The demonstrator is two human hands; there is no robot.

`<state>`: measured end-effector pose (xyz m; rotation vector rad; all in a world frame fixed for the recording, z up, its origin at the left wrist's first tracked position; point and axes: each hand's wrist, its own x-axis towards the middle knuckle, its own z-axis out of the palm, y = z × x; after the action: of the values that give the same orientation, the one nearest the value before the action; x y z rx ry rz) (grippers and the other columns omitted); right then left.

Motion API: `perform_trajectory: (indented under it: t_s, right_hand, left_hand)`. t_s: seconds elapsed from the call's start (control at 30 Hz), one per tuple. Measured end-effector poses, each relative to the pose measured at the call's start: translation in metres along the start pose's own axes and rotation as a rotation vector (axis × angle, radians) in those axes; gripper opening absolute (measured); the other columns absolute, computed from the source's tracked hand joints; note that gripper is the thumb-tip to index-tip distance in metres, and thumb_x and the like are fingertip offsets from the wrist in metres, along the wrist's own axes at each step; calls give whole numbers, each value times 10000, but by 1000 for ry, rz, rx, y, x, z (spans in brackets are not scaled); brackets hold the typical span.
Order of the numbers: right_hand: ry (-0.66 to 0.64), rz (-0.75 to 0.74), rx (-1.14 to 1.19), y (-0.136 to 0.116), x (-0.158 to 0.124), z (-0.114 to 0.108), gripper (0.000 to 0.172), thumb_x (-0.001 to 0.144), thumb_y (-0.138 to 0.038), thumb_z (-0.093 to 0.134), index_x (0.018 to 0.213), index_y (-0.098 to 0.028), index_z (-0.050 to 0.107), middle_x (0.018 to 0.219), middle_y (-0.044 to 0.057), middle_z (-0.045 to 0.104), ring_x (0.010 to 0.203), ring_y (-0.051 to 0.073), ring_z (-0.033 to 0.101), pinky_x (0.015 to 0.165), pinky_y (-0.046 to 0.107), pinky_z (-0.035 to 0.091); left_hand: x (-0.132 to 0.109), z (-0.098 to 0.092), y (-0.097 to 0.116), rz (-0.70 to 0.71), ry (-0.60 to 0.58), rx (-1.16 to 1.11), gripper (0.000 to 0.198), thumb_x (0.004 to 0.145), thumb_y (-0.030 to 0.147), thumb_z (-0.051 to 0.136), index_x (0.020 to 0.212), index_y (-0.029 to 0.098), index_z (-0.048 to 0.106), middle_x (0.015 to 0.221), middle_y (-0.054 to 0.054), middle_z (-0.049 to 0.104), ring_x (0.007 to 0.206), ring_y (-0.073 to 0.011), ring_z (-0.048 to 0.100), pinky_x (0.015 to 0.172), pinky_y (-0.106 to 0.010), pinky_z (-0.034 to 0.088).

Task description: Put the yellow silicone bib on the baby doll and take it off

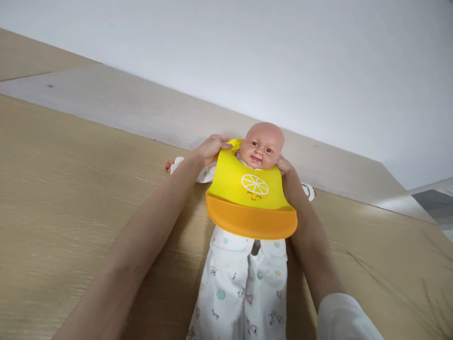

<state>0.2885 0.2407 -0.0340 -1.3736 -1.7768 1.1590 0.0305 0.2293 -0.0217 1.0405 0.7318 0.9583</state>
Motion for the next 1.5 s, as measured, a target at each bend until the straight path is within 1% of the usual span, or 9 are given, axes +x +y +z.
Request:
perform_trajectory:
  t_s: [0.1, 0.2, 0.4, 0.57, 0.7, 0.77, 0.93, 1.13, 1.5]
  right_hand:
    - [4, -3, 176, 9, -3, -12, 536, 694, -436, 734, 1159, -181, 657, 1062, 95, 715, 931, 241, 689, 795, 364, 583]
    - [-14, 35, 236, 8, 1, -20, 452, 538, -353, 793, 930, -148, 699, 896, 91, 723, 814, 231, 679, 763, 365, 571]
    - [101, 172, -125, -13, 10, -21, 104, 569, -174, 658, 637, -97, 640, 666, 48, 632, 630, 139, 526, 589, 251, 439]
    - [186, 15, -166, -14, 16, -13, 189, 640, -202, 519, 729, -91, 644, 776, 44, 656, 739, 150, 526, 643, 235, 428]
    - [252, -126, -157, -17, 19, -5, 252, 640, -253, 488, 735, -78, 642, 831, 68, 673, 787, 166, 525, 682, 256, 449]
    - [261, -187, -145, -24, 18, -2, 259, 625, -264, 483, 705, -76, 643, 816, 67, 674, 781, 167, 523, 681, 256, 455]
    - [238, -268, -167, -34, 18, -2, 295, 629, -252, 470, 708, -73, 691, 784, 54, 678, 793, 185, 556, 696, 262, 476]
    - [290, -142, -114, -31, 18, -10, 424, 630, -190, 469, 927, -65, 744, 802, 51, 692, 750, 168, 583, 725, 272, 494]
    - [153, -6, -68, -54, -3, -16, 432, 640, -94, 452, 980, -64, 717, 709, 14, 642, 616, 101, 519, 586, 181, 401]
  left_hand:
    - [2, -2, -2, 2, -9, -39, 196, 717, 74, 602, 879, 97, 710, 757, -72, 714, 640, -168, 657, 672, -284, 513]
    - [3, -1, -5, 39, 38, -49, 189, 681, 69, 593, 833, 98, 701, 719, -59, 700, 611, -161, 640, 635, -268, 504]
    - [9, 4, -11, -10, 115, -74, 210, 586, 82, 530, 741, 118, 668, 664, -48, 662, 591, -164, 613, 606, -264, 503]
    - [8, 3, -15, 5, 147, -87, 324, 603, 111, 602, 918, 126, 675, 707, -34, 672, 604, -159, 624, 605, -257, 515]
    - [6, 4, -17, -4, 168, -8, 691, 613, 55, 640, 1291, 166, 570, 723, -18, 685, 620, -186, 657, 644, -305, 542]
    - [7, 6, -20, -5, 171, 22, 747, 623, 43, 634, 1351, 184, 543, 734, -22, 692, 635, -205, 671, 686, -355, 560]
    - [14, 9, -25, 79, 235, 60, 581, 663, 48, 578, 1234, 129, 650, 757, -61, 711, 653, -222, 681, 717, -402, 578]
    - [10, 14, -19, 16, 406, 159, 517, 674, 21, 577, 1174, 99, 687, 627, -34, 664, 552, -190, 629, 680, -378, 561]
    - [7, 16, -14, -7, 361, 149, 315, 700, 63, 621, 998, 91, 718, 692, -63, 700, 569, -190, 646, 600, -316, 551]
